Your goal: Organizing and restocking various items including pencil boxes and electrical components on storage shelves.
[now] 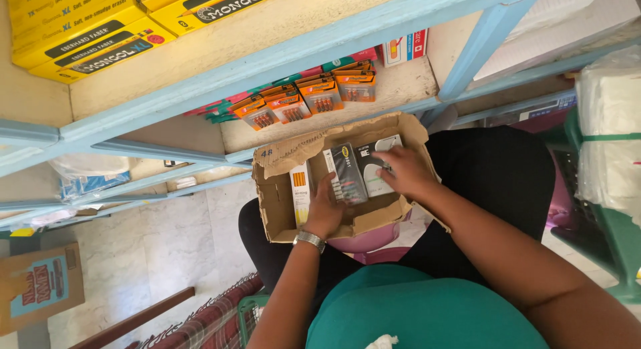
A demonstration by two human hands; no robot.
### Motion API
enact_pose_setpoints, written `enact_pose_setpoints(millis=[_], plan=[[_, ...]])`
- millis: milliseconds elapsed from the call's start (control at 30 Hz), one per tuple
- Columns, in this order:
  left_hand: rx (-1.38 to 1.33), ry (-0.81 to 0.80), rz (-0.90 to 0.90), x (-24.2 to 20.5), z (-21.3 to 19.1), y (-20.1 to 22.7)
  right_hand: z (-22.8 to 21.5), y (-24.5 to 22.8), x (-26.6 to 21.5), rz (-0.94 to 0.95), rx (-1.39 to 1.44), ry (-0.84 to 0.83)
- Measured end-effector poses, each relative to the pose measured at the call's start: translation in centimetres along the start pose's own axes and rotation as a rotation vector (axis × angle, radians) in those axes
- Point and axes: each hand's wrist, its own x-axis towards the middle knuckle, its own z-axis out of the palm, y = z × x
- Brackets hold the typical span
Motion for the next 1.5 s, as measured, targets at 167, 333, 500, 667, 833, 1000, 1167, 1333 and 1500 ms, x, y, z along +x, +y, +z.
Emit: enact_pose_setpoints(millis=[167,333,500,667,833,1000,1167,1333,1500], plan=[[0.26,0.009,0.071,0.0,2.2,1.2,0.1,0.6,-1.2,-0.069,-0.264,0.36],[0.255,-0.242,0.017,1.8,5.5,1.7,-2.0,-2.3,-2.0,0.309,-0.254,0.025],[0.476,-0.271,-0.004,1.6,7.6,1.6,-1.2,-0.5,-2.6,0.456,-0.198,-0.131],[0.608,-0.251,-0.051,-0.1,7.9,1.4,0.8,2.1,-3.0,0.035,-0.06,0.034],[0.505,-0.179,-0.132,-0.3,7.0,2.1,0.2,-0.1,-2.4,0.28,-0.047,-0.154],[0.495,-0.12,-0.135,0.6,6.2,2.1,2.9,3.9,-1.6,0.298,-0.097,-0.121],[0.636,-0.142,-0.156,2.9,5.1,3.2,1.1,1.6,-1.7,0.424,0.015,-0.191],[0.783,-0.157,-0.141,4.1,6.3,1.9,1.7,2.6,-1.4,0.38,0.004,-0.187],[0.893,-0.101,-0.137,5.3,8.0,-0.4,2.8,4.5,-1.3,0.262,-0.025,-0.115]])
